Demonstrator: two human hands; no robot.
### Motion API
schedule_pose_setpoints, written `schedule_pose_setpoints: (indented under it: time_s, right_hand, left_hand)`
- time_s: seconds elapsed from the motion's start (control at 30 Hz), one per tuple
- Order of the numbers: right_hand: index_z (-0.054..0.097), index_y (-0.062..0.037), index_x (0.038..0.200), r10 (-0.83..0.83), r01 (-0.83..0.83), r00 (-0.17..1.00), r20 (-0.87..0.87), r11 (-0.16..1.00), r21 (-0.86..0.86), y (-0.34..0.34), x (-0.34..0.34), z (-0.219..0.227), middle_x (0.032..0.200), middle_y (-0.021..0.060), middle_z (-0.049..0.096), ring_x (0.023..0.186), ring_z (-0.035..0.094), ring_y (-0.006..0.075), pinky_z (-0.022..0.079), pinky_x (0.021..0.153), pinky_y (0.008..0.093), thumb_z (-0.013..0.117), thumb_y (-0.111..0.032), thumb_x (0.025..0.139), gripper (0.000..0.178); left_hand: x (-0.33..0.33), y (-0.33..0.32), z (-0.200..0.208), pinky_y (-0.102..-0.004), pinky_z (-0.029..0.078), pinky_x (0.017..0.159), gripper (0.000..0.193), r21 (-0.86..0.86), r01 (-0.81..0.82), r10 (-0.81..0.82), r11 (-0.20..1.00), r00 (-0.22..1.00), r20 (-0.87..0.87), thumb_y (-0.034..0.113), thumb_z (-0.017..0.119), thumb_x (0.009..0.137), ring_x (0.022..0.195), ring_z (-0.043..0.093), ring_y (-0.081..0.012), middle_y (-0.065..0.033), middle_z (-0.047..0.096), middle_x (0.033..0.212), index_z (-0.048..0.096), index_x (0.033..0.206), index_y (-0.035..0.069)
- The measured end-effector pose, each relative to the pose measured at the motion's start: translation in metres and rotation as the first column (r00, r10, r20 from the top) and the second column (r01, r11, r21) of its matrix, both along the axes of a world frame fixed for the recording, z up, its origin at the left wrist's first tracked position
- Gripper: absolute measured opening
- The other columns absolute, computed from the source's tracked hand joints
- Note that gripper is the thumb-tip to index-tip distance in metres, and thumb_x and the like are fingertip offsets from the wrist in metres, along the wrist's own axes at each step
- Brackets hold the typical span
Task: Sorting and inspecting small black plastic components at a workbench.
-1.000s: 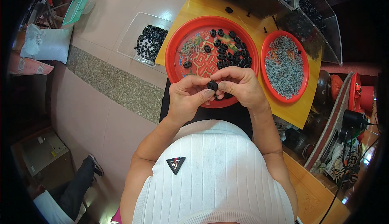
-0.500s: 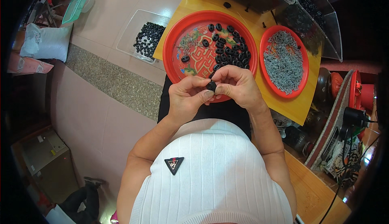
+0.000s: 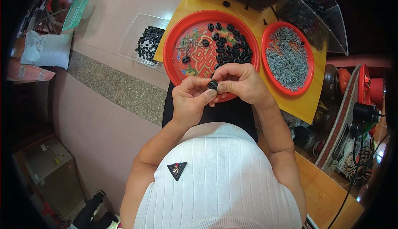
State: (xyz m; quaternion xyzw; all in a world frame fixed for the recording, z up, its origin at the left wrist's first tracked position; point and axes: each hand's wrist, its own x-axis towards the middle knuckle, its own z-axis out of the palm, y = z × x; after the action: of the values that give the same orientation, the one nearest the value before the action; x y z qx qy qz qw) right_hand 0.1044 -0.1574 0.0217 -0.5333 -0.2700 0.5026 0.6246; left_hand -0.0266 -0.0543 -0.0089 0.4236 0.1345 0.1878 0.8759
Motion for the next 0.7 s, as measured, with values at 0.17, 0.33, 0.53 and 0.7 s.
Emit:
schedule_pose_setpoints:
  time_s: [0.17, 0.33, 0.53, 0.7]
  right_hand:
    - [0.057, 0.0044, 0.088, -0.037, 0.039, 0.998, -0.054, 0.999, 0.026, -0.003, 0.001, -0.007, 0.076, 0.0057, 0.059, 0.066, 0.057, 0.0094, 0.048, 0.060, 0.0213, 0.056, 0.005, 0.076, 0.013]
    - [0.055, 0.0041, 0.092, -0.047, 0.047, 0.994, -0.102, 0.999, -0.005, -0.007, -0.003, -0.008, 0.076, 0.0059, 0.059, 0.066, 0.057, 0.0100, 0.049, 0.060, 0.0212, 0.054, 0.004, 0.078, 0.014]
    - [0.055, 0.0040, 0.092, -0.074, 0.066, 0.992, -0.099, 0.995, -0.080, -0.007, -0.014, -0.003, 0.079, 0.0062, 0.059, 0.067, 0.057, 0.0103, 0.048, 0.058, 0.0207, 0.054, 0.003, 0.079, 0.013]
    - [0.054, 0.0028, 0.096, -0.088, 0.088, 0.996, -0.015, 0.996, 0.006, -0.009, -0.029, -0.009, 0.079, 0.0054, 0.058, 0.068, 0.057, 0.0096, 0.047, 0.056, 0.0198, 0.055, 0.004, 0.078, 0.018]
  left_hand:
    - [0.003, -0.008, -0.001, -0.0245, 0.050, 0.056, 0.017, 0.048, -0.052, 0.052, 0.997, 0.999, 0.009, -0.005, 0.057, 0.076, 0.070, 0.060, -0.0164, -0.0115, 0.059, 0.083, 0.053, 0.092, -0.003]
    - [0.001, -0.011, -0.005, -0.0233, 0.050, 0.060, 0.020, 0.080, -0.066, 0.070, 0.995, 0.997, -0.044, -0.002, 0.055, 0.080, 0.071, 0.060, -0.0153, -0.0129, 0.061, 0.083, 0.053, 0.100, -0.006]
    - [-0.009, -0.009, -0.004, -0.0235, 0.050, 0.059, 0.020, 0.023, -0.058, 0.059, 0.998, 0.995, -0.074, -0.003, 0.054, 0.080, 0.070, 0.059, -0.0139, -0.0128, 0.061, 0.083, 0.054, 0.100, -0.006]
    - [-0.021, -0.004, -0.005, -0.0219, 0.049, 0.058, 0.022, 0.042, -0.027, 0.031, 0.999, 0.995, -0.099, -0.003, 0.056, 0.079, 0.069, 0.058, -0.0120, -0.0104, 0.061, 0.083, 0.055, 0.101, -0.004]
